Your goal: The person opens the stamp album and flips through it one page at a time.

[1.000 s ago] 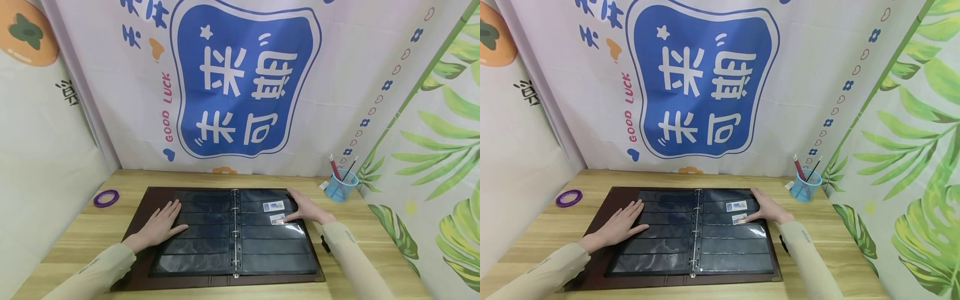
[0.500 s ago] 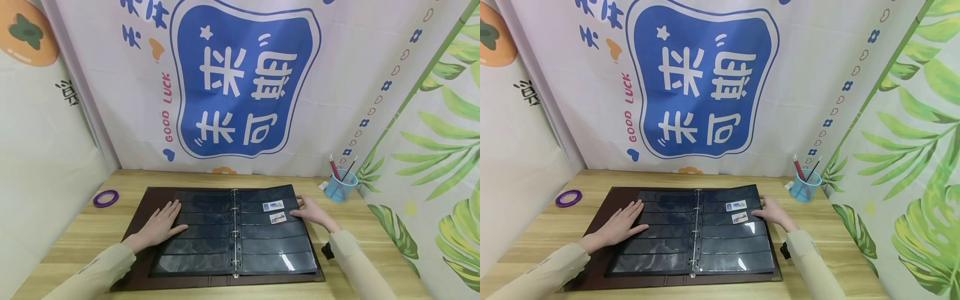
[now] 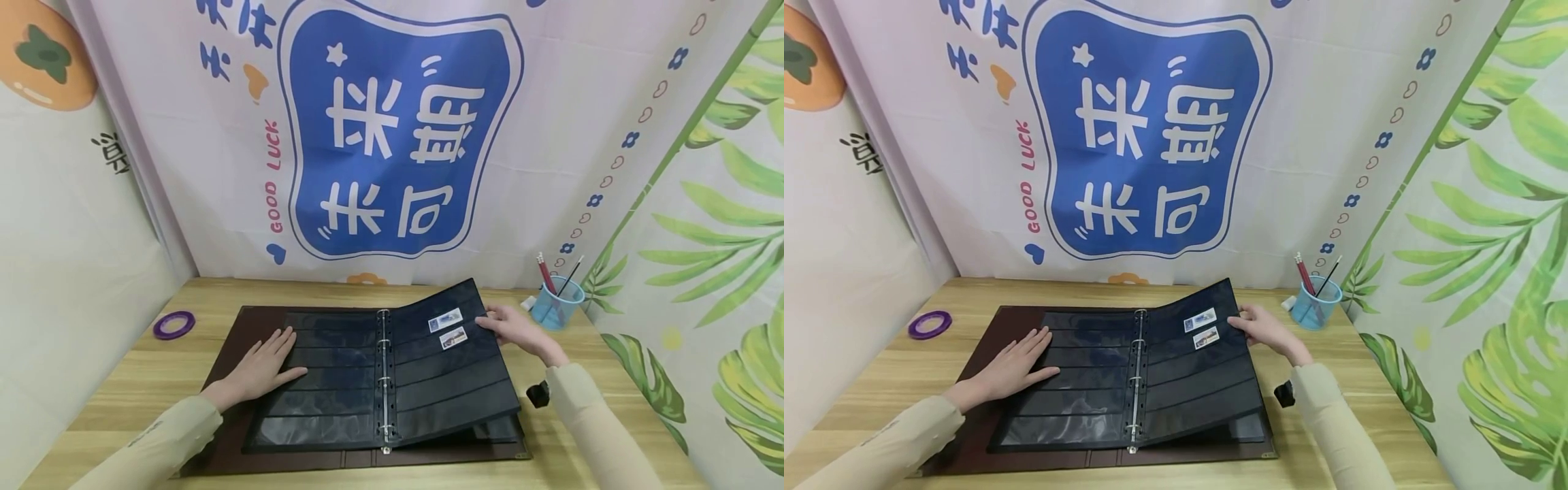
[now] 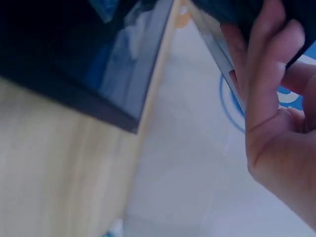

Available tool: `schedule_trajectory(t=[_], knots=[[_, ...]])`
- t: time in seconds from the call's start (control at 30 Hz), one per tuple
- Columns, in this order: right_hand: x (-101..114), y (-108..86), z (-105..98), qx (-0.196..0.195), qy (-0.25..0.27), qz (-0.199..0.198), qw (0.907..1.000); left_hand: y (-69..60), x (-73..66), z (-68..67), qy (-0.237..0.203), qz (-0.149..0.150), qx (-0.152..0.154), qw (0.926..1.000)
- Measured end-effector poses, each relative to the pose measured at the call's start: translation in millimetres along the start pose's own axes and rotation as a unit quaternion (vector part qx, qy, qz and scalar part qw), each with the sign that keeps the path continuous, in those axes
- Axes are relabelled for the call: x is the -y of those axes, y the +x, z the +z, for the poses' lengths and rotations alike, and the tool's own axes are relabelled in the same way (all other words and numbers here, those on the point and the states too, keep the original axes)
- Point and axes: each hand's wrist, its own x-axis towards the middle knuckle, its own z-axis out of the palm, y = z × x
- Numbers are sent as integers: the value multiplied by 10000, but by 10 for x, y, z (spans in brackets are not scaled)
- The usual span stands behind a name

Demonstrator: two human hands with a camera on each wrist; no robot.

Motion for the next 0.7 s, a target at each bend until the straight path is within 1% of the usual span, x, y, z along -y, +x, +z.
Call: schedule_trajectory(t=[0.27, 0.37, 0.6, 0.7], knots=[[366, 9, -58, -142, -403, -138, 9990, 12, -7, 6, 54, 11, -33, 10000], [471, 9, -86, -194, -535, -106, 9983, 15, -6, -1, 67, 16, -47, 10000], [612, 34, -66, -109, -658, 80, 9977, 9, 5, 0, 63, -14, 13, 10000], [641, 63, -32, -105, -634, 73, 9979, 14, 19, 22, 61, -13, 19, 10000]])
